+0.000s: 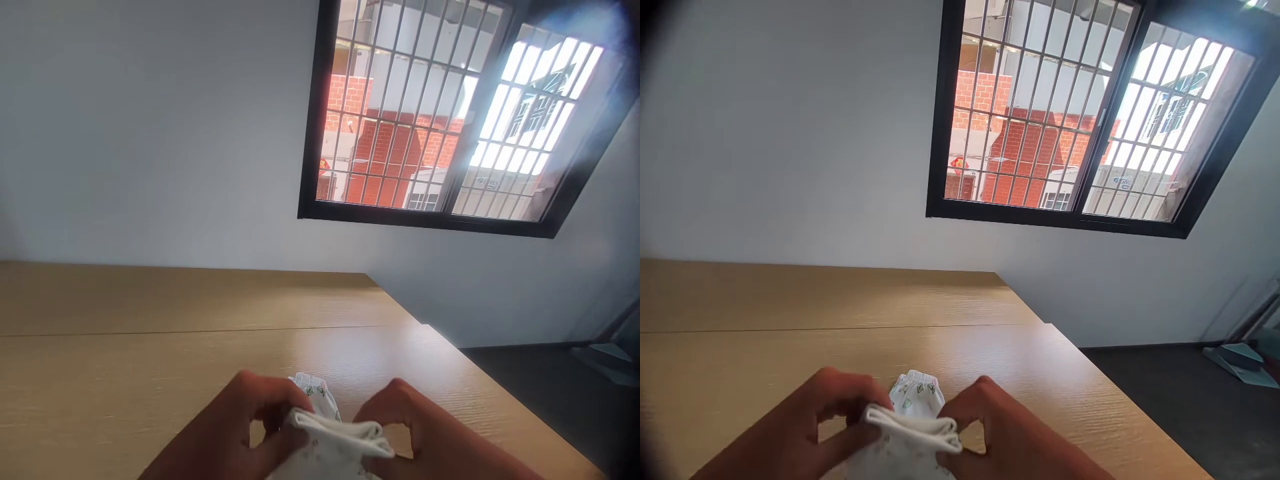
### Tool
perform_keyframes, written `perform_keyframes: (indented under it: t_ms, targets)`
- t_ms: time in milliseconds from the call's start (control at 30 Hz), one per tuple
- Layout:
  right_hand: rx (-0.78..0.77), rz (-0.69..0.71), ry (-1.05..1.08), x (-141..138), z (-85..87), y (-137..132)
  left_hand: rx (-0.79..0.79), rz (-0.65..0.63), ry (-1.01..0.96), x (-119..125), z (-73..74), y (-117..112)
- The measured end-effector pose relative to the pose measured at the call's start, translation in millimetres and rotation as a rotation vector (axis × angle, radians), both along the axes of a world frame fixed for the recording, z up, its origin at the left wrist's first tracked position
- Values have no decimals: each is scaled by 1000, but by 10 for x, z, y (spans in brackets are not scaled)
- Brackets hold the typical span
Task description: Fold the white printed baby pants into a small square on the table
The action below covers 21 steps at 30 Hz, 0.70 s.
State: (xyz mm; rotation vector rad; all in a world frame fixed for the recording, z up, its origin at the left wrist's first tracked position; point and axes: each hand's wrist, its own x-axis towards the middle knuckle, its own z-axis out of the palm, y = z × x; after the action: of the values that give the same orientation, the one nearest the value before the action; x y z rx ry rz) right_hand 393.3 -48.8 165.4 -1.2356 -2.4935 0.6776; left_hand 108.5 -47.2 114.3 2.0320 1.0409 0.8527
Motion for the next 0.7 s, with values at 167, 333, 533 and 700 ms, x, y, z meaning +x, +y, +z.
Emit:
perform_keyframes:
  t_ms: [167, 333, 533, 700]
  targets:
    - [-70, -95, 129, -164, 122, 307, -186, -67, -150, 57, 180, 429]
    - [-246, -219, 144, -189, -539, 703, -217, -78, -157, 311, -405, 935]
    - [-126, -396, 170, -325, -1396, 1083, -210, 97, -92, 393, -1188, 1257]
    - [-140, -372, 236, -276, -1520, 1144, -280, 64, -130, 281, -1327, 1331]
